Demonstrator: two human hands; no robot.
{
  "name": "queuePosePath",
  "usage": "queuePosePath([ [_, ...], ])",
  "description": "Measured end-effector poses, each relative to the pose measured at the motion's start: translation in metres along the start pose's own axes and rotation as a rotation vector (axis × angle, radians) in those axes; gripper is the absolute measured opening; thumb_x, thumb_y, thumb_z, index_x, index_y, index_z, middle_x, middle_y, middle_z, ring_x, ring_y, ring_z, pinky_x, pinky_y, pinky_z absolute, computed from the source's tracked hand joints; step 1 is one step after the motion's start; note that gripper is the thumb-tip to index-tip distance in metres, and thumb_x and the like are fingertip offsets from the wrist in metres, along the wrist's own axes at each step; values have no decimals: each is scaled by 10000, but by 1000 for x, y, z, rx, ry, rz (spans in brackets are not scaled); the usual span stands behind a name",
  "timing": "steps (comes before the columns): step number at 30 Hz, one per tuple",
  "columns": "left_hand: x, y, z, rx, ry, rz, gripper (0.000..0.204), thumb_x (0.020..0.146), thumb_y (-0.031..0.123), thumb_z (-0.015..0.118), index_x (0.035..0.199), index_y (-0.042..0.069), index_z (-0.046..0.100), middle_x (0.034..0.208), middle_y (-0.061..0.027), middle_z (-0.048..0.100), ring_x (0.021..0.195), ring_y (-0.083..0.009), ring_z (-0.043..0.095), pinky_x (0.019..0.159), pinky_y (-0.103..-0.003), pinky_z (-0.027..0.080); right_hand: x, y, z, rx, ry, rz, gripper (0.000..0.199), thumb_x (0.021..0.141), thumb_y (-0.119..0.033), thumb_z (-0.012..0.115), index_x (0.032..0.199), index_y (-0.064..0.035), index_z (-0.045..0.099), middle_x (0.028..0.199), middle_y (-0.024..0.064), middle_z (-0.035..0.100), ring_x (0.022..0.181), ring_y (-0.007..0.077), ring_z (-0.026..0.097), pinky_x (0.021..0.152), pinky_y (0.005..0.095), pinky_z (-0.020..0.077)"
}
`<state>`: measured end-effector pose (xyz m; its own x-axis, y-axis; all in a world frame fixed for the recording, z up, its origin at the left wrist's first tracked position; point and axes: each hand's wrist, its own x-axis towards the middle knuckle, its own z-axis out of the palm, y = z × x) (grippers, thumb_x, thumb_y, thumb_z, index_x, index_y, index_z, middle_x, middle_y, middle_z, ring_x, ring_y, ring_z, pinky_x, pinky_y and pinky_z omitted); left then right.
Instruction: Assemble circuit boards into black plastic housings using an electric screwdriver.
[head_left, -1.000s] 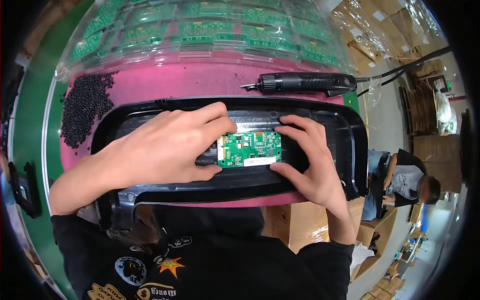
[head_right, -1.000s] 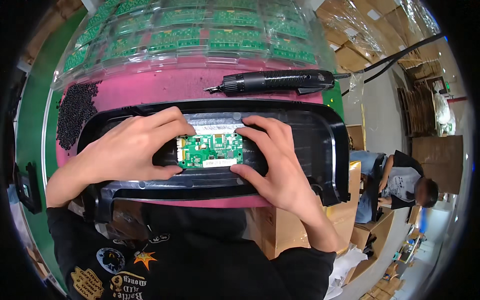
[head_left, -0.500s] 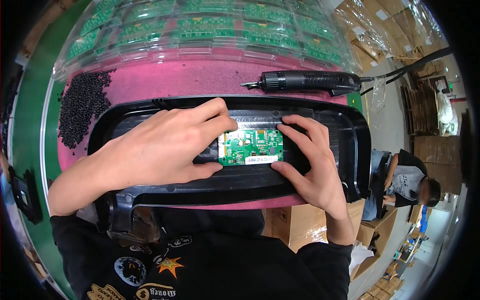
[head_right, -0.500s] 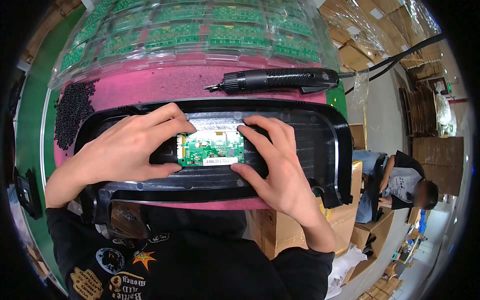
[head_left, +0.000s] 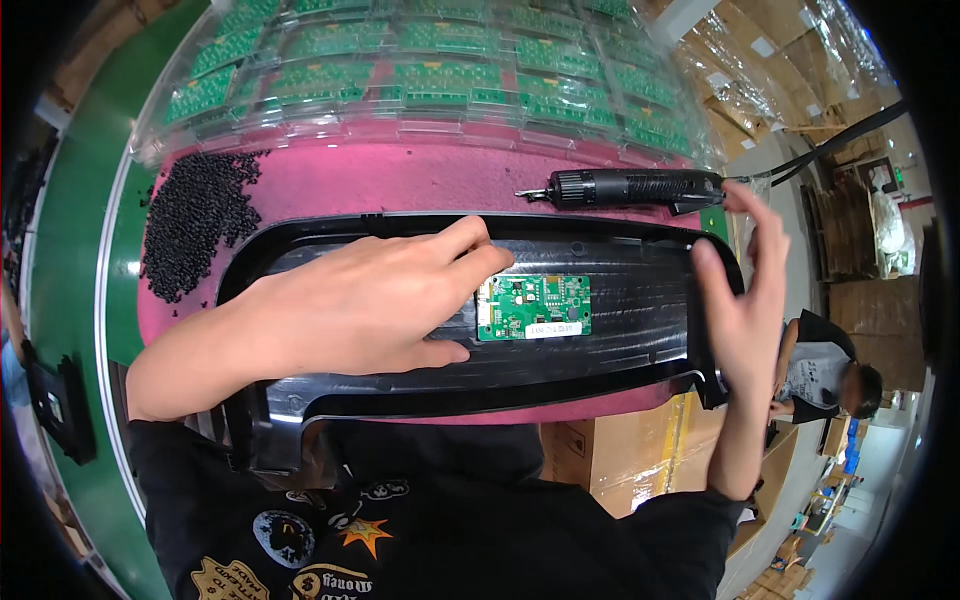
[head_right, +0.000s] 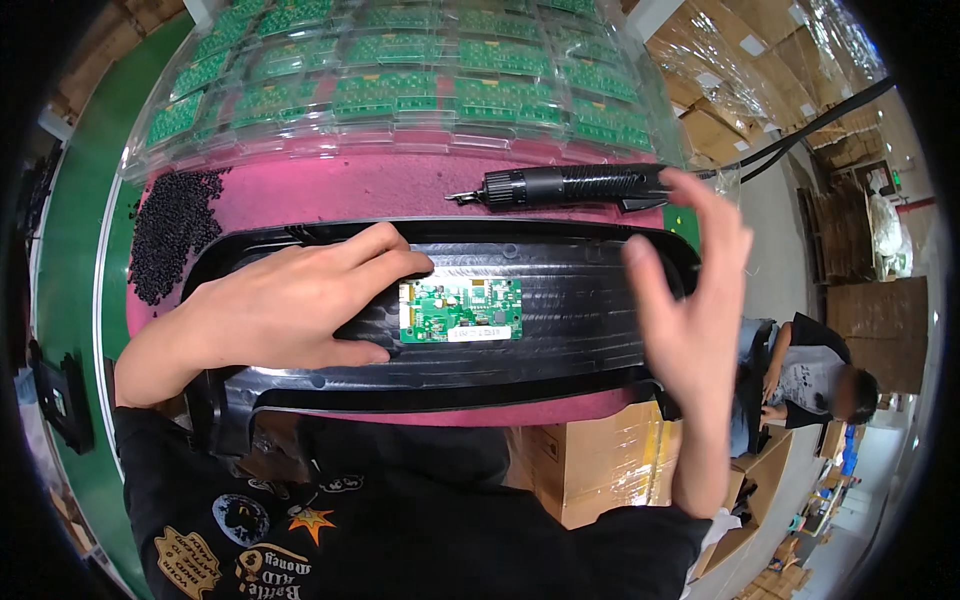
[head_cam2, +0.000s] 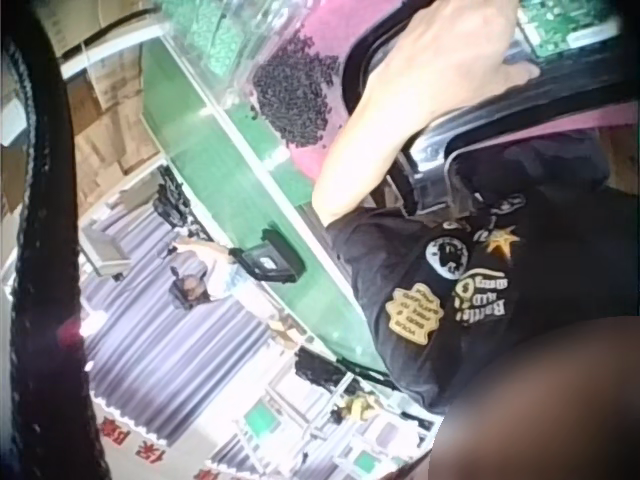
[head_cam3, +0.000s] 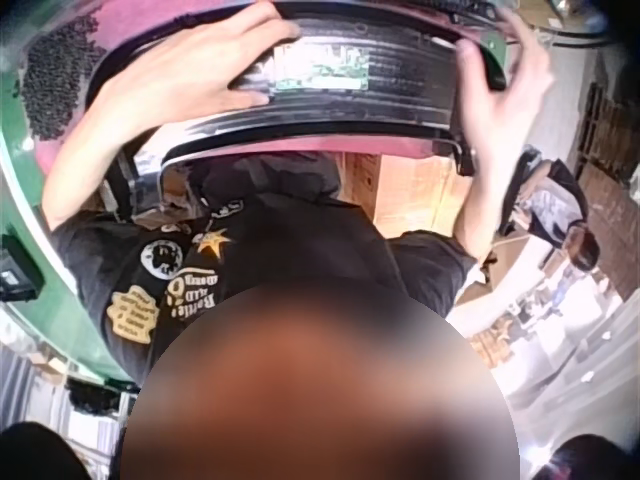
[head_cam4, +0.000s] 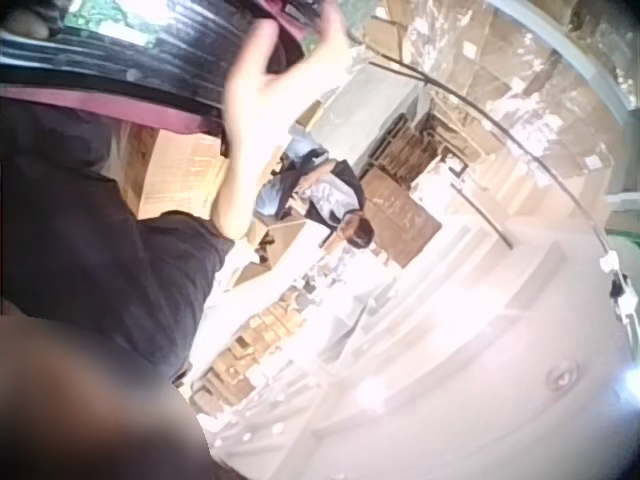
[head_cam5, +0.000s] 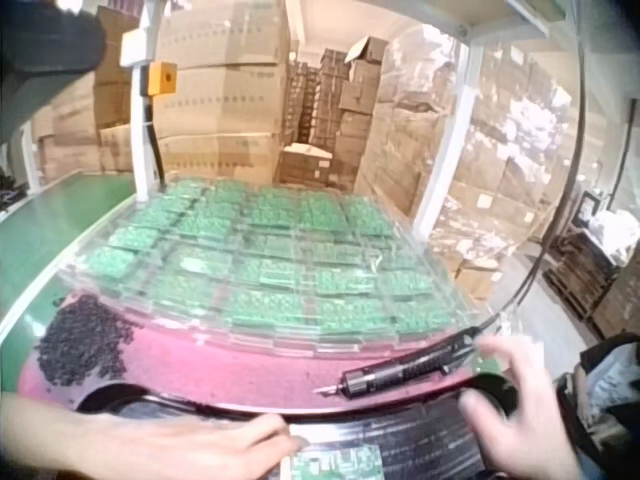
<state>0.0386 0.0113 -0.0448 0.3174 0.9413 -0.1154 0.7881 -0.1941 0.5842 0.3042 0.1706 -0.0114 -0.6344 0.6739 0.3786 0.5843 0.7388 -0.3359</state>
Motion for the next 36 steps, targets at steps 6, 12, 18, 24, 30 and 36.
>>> queuePosePath([
  [6, -5, -1, -1, -10, -11, 42, 647, 795, 169, 756, 1311, -21, 415, 1189, -149, 471, 884, -356, 636, 758, -434, 538, 40, 80, 1, 355, -381, 286, 414, 958, -231, 619, 1332, -92, 509, 1035, 65, 600, 799, 117, 532, 763, 273, 455],
  [12, -7, -5, 0, -17, -7, 52, 608, 831, 185, 721, 1307, -31, 412, 1180, -162, 468, 884, -362, 634, 754, -437, 539, 55, 11, 28, 708, 20, 398, 484, 943, -54, 602, 1379, -87, 394, 1198, 89, 513, 988, 162, 587, 865, 266, 546],
  [18, -7, -4, -2, -4, 27, 53, 517, 840, 179, 701, 1255, -7, 457, 1144, -156, 492, 836, -371, 636, 713, -453, 543, 58, -55, 70, 1479, -76, 312, 380, 1058, -324, 380, 1315, -56, 458, 1261, 152, 562, 1209, 265, 523, 1020, 405, 411],
  [24, -3, -7, 3, -19, 239, 120, 326, 851, 166, 686, 1096, -11, 564, 983, -160, 582, 803, -354, 638, 668, -427, 520, 68, -59, 49, 1689, 115, 70, 605, 1009, -596, 275, 1283, -80, 433, 979, 87, 547, 899, 215, 523, 890, 401, 416],
  [30, -3, -1, -1, -125, 494, 184, 274, 865, 178, 697, 1019, -20, 587, 880, -145, 586, 730, -324, 621, 620, -380, 511, 48, -68, 15, 2009, -76, -177, 680, 917, -521, 564, 1307, 13, 405, 895, 21, 430, 637, 78, 437, 656, 276, 367],
  [36, -1, 0, -4, -349, 345, 474, 203, 858, 101, 705, 979, -12, 588, 839, -116, 579, 702, -290, 595, 604, -365, 490, 34, -85, 16, 2093, -136, -174, 398, 930, -427, 579, 1081, -73, 475, 674, -23, 478, 513, 75, 467, 590, 272, 387],
])
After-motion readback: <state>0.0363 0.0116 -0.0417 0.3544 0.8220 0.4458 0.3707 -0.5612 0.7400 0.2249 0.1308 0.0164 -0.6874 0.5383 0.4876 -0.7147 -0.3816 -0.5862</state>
